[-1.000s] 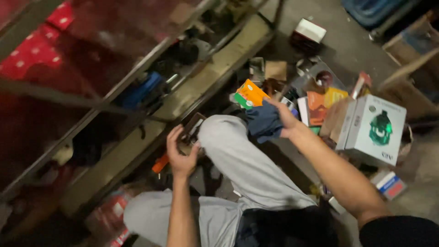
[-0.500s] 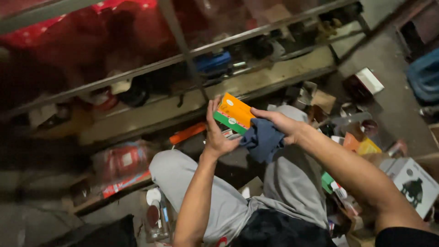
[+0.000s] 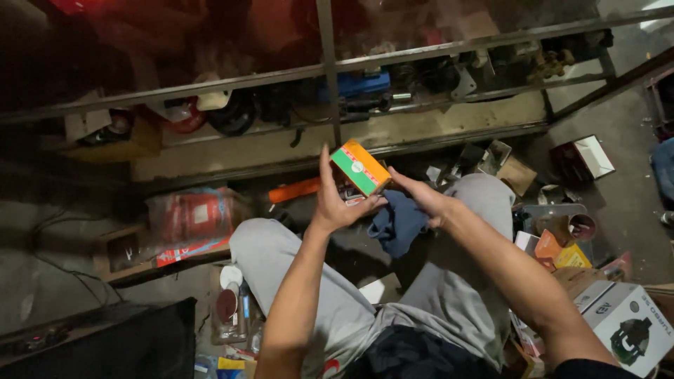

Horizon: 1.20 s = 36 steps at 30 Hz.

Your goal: The person cleans boxes of motorcycle parts by picking up each box, holding it with one hand, and wiping its surfaces with a cloth held in the other hand, then placing the cleaned box onto a shelf.

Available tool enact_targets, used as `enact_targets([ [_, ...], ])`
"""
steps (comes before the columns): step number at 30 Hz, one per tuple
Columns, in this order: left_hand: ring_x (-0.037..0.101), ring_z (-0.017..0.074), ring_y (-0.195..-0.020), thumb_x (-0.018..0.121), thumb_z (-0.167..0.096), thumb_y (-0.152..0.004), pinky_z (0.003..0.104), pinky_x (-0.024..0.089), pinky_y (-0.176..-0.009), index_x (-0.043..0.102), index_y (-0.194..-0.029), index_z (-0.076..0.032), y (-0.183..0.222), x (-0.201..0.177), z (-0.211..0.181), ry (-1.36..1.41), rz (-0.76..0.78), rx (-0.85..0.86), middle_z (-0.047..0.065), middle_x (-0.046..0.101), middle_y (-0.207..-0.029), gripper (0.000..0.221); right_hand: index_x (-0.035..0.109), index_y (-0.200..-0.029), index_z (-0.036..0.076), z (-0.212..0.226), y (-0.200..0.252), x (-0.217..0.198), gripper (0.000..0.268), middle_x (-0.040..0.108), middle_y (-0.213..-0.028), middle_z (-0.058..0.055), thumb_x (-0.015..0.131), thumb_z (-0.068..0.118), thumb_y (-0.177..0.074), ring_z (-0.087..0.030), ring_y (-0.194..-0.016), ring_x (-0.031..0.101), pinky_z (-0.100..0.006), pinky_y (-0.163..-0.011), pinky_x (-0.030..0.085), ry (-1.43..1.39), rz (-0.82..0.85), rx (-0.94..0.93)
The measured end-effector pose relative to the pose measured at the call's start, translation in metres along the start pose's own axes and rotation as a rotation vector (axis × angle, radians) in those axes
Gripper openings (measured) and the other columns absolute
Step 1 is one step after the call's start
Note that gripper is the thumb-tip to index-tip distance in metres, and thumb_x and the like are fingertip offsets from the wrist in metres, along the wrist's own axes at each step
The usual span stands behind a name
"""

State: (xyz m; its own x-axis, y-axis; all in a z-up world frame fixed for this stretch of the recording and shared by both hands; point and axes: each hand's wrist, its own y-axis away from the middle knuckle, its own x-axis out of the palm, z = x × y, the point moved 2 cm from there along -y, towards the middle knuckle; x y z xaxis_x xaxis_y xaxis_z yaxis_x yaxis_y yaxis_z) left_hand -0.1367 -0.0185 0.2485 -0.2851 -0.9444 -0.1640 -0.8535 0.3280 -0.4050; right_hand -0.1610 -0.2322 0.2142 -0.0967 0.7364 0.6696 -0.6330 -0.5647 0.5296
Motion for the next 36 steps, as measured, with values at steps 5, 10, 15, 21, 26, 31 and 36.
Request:
enact_targets([
  [5, 0.059, 0.0287, -0.134, 0.089, -0.022, -0.081, 0.041, 0.049, -0.113, 0.003, -0.165, 0.0, -0.006, -0.002, 0.001, 0.077, -0.024, -0.042, 0.022, 0.049, -0.152, 0.122, 0.061, -0.136, 0.01, 0.011, 0.002, -0.001, 0.07, 0.075, -0.114, -0.013, 0.047, 0.065, -0.096, -0.025, -0.094, 0.073, -0.041, -0.084, 0.059, 0.035, 0.098, -0.057],
  [10, 0.064, 0.0266, -0.128, 0.08, -0.019, -0.091, 0.038, 0.054, -0.107, 0.026, -0.162, -0.002, -0.001, 0.004, 0.036, 0.367, 0.016, -0.334, 0.018, 0.058, -0.144, 0.091, 0.045, -0.154, 0.007, 0.017, -0.001, -0.016, 0.069, 0.065, -0.137, -0.01, 0.07, 0.03, -0.094, -0.019, -0.128, 0.058, -0.036, -0.112, 0.042, 0.607, -0.075, -0.631],
  [15, 0.061, 0.0256, -0.128, 0.079, -0.015, -0.091, 0.038, 0.053, -0.106, 0.031, -0.159, -0.002, -0.003, 0.011, 0.039, 0.357, 0.069, -0.373, 0.016, 0.056, -0.145, 0.084, 0.053, -0.149, 0.003, 0.008, -0.005, -0.016, 0.064, 0.065, -0.137, -0.01, 0.073, 0.027, -0.093, -0.019, -0.126, 0.059, -0.036, -0.111, 0.045, 0.731, -0.187, -0.727],
  [21, 0.067, 0.0251, -0.116, 0.079, -0.017, -0.088, 0.036, 0.057, -0.096, 0.032, -0.159, -0.004, -0.008, 0.005, 0.049, 0.334, -0.001, -0.462, 0.017, 0.063, -0.134, 0.086, 0.06, -0.142, -0.002, 0.014, -0.013, -0.066, 0.052, 0.072, -0.129, -0.014, 0.068, 0.031, -0.102, -0.022, -0.12, 0.064, -0.037, -0.109, 0.047, 0.613, -0.295, -0.779],
  [26, 0.071, 0.0223, -0.11, 0.081, -0.018, -0.086, 0.034, 0.06, -0.091, 0.035, -0.154, -0.002, -0.005, 0.016, 0.057, 0.175, -0.045, -0.512, 0.016, 0.067, -0.129, 0.084, 0.053, -0.15, 0.002, 0.019, 0.005, -0.046, 0.058, 0.062, -0.14, -0.011, 0.064, 0.033, -0.102, -0.019, -0.126, 0.059, -0.034, -0.112, 0.045, 0.207, -0.514, -1.053],
  [31, 0.066, 0.0206, -0.118, 0.082, -0.012, -0.088, 0.034, 0.057, -0.1, 0.042, -0.149, 0.002, 0.013, 0.029, 0.092, 0.392, 0.009, -0.443, 0.014, 0.063, -0.135, 0.074, 0.066, -0.13, 0.007, 0.024, 0.022, 0.026, 0.049, 0.058, -0.135, -0.021, 0.084, 0.022, -0.086, -0.036, -0.125, 0.06, -0.041, -0.108, 0.048, 1.17, -0.472, -1.277],
  [36, 0.065, 0.0216, -0.117, 0.081, -0.007, -0.084, 0.037, 0.058, -0.096, 0.046, -0.145, 0.002, 0.011, 0.018, 0.094, 0.398, -0.085, -0.445, 0.012, 0.061, -0.133, 0.071, 0.067, -0.123, 0.007, 0.026, 0.024, 0.033, 0.044, 0.059, -0.136, -0.023, 0.082, 0.017, -0.083, -0.043, -0.123, 0.058, -0.046, -0.106, 0.047, 1.305, -0.535, -1.359],
])
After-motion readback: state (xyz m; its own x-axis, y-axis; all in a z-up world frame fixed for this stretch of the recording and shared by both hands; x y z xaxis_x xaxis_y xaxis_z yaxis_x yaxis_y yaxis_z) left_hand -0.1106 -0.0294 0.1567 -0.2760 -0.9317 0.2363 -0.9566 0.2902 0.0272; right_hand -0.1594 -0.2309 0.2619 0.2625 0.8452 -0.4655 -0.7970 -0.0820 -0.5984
